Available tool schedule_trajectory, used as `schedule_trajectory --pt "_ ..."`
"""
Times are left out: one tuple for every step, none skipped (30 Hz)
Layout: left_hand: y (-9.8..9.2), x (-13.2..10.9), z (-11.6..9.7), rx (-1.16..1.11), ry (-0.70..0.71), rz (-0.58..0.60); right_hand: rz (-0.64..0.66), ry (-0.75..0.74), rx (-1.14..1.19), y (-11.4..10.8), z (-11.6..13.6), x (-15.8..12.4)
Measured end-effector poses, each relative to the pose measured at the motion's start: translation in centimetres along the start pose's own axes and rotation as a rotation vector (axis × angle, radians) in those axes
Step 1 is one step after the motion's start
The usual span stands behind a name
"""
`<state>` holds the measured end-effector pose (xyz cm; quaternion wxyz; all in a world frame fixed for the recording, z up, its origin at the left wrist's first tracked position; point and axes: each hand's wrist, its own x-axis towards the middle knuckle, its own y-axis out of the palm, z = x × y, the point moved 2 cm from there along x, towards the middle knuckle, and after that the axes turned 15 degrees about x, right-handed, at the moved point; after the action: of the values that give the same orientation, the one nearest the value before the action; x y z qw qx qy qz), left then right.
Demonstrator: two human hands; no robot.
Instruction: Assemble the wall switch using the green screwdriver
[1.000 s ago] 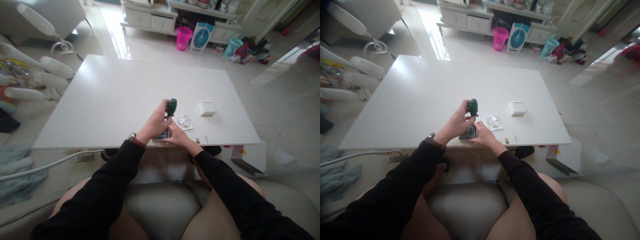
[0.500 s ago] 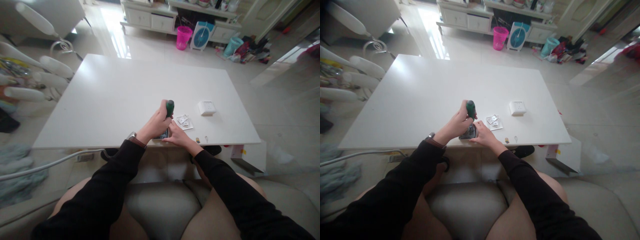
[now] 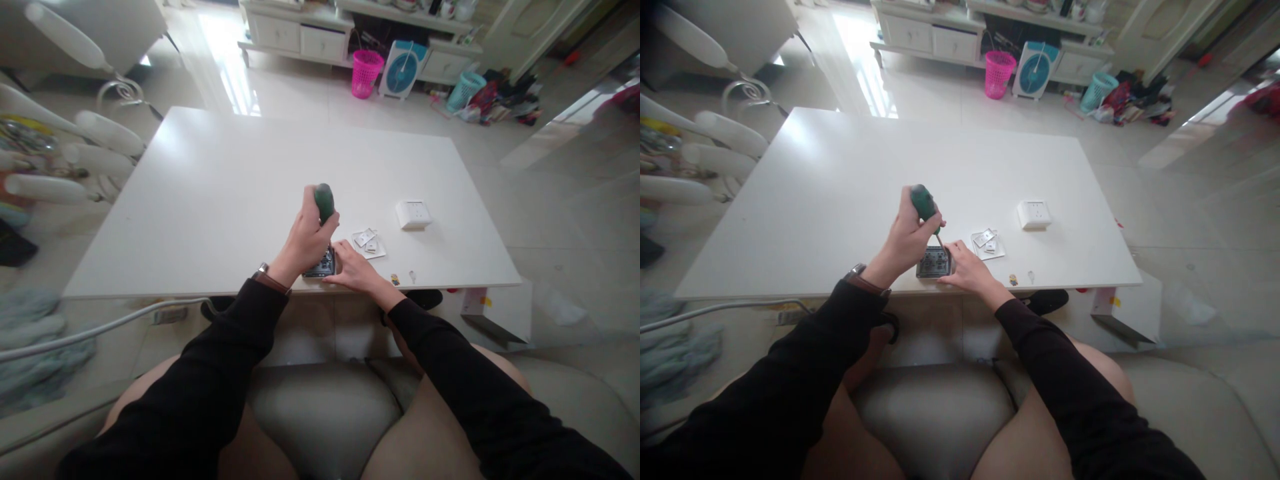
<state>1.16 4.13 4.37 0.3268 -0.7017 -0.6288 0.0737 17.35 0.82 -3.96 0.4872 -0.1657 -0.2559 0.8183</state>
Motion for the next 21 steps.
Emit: schedule_trajectory --pt "-0.1 0.1 0.1 0.001 -0.002 -0.018 -0.001 0.003 -0.014 0.0 0.1 0.0" --pt "-0.1 0.2 0.1 0.002 -0.004 -0.032 -0.002 0.007 -0.026 -0.1 0.3 -0.1" --pt "-0.1 0.2 0.1 0.004 -0.005 -0.040 -0.003 0.011 -0.035 -0.1 0.5 -0.1" --pt "-0.1 0.3 0.1 0.006 -0.006 -0.046 -0.004 0.014 -0.041 -0.1 0.7 -0.1" --pt "-0.1 0.3 0.1 0.007 -0.010 -0.052 -0.004 0.017 -0.045 0.0 0.8 -0.1" --pt "-0.1 0.3 0.1 0.005 -0.015 -0.057 -0.005 0.019 -0.048 0.0 0.9 -0.1" --pt "-0.1 0.4 0.1 0.000 -0.022 -0.063 -0.006 0.022 -0.050 0.0 1.0 -0.1" --pt "0.0 0.4 0.1 -0.007 -0.028 -0.068 -0.006 0.025 -0.051 0.1 1.0 -0.1" --pt "0.0 0.4 0.1 -0.015 -0.032 -0.072 -0.006 0.029 -0.051 0.1 1.0 0.0" --pt "0.1 0.4 0.1 -0.022 -0.035 -0.074 -0.006 0.034 -0.050 0.2 0.9 0.1" --pt "0.2 0.4 0.2 -0.027 -0.036 -0.075 -0.006 0.038 -0.049 0.3 0.8 0.2" --pt "0.2 0.4 0.2 -0.029 -0.037 -0.075 -0.004 0.041 -0.048 0.4 0.6 0.3" --pt "0.3 0.4 0.2 -0.030 -0.037 -0.074 -0.002 0.043 -0.047 0.4 0.4 0.4" --pt "0.3 0.4 0.3 -0.027 -0.036 -0.073 0.001 0.045 -0.047 0.5 0.2 0.6" --pt "0.3 0.4 0.3 -0.019 -0.032 -0.072 0.006 0.046 -0.048 0.6 0.0 0.7" --pt "0.3 0.4 0.3 -0.007 -0.026 -0.069 0.013 0.047 -0.050 0.7 -0.2 0.8" --pt "0.3 0.4 0.3 0.006 -0.020 -0.067 0.019 0.048 -0.052 0.8 -0.4 0.9" --pt "0.3 0.4 0.2 0.017 -0.014 -0.064 0.023 0.050 -0.056 0.8 -0.5 1.0" --pt "0.2 0.4 0.1 0.023 -0.012 -0.062 0.026 0.054 -0.061 0.8 -0.7 1.1" --pt "0.2 0.4 0.1 0.021 -0.012 -0.062 0.029 0.060 -0.065 0.8 -0.8 1.1" --pt "0.3 0.4 0.0 0.013 -0.015 -0.065 0.031 0.068 -0.068 0.8 -0.9 1.2"
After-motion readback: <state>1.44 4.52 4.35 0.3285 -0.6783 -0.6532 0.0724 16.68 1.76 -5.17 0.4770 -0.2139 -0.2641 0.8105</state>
